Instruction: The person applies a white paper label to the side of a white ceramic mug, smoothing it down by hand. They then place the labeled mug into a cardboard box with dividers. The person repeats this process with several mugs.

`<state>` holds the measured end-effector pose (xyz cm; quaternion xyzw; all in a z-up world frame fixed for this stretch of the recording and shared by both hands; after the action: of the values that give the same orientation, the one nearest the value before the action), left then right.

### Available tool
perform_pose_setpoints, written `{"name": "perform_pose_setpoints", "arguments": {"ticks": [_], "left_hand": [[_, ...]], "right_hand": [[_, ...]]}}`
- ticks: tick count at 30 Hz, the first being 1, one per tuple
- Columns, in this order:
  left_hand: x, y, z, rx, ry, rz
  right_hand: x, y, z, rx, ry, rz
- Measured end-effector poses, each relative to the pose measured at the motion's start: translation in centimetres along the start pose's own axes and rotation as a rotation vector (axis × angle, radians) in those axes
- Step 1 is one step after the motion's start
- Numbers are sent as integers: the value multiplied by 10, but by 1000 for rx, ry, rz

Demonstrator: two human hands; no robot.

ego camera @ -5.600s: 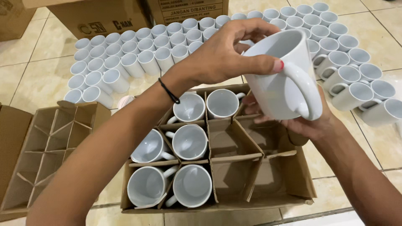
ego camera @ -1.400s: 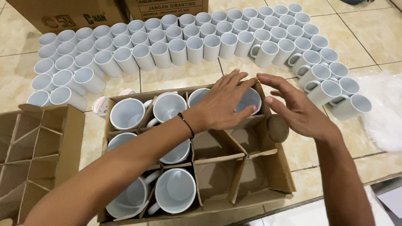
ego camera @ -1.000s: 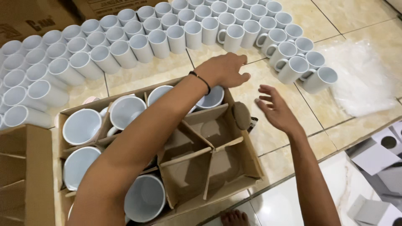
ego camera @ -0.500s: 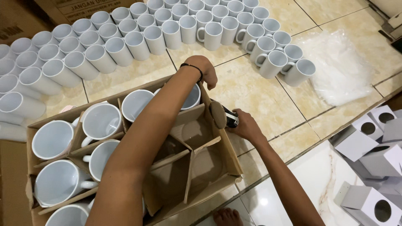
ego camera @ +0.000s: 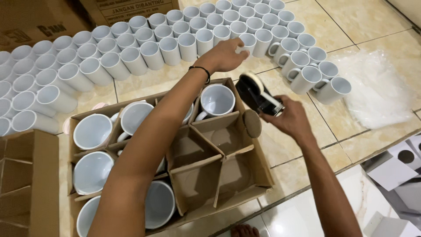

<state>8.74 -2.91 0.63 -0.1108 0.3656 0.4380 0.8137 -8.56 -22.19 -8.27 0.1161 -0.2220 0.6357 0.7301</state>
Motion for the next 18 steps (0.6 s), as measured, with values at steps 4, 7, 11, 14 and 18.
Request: {"name": "perform_pose_setpoints", "arguments": {"ticks": [4, 7, 11, 14, 18], "left_hand": [[-1, 52, 47, -83, 148, 41], [-2, 93, 76, -133, 214, 57], [19, 136, 92, -7, 403, -77], [34, 172, 97, 9, 336, -154], [55, 210, 90, -78, 321, -4]], "right_hand": [[70, -8, 62, -73, -6, -41], [112, -6, 89, -127, 64, 13], [160, 7, 104, -126, 66, 121], [187, 14, 95, -67, 37, 189], [200, 14, 72, 31, 99, 239]]}}
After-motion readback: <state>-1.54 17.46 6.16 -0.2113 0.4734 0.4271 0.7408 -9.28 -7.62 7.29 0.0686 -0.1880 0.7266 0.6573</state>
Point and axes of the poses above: each hand's wrist, its own y-axis away from the middle knuckle, its own z-axis out of the back of the hand, x = y × z, the point moved 2 cm from there along -y, towards the middle knuckle, and after that the axes turned 3 degrees about y, right-handed, at the moved point
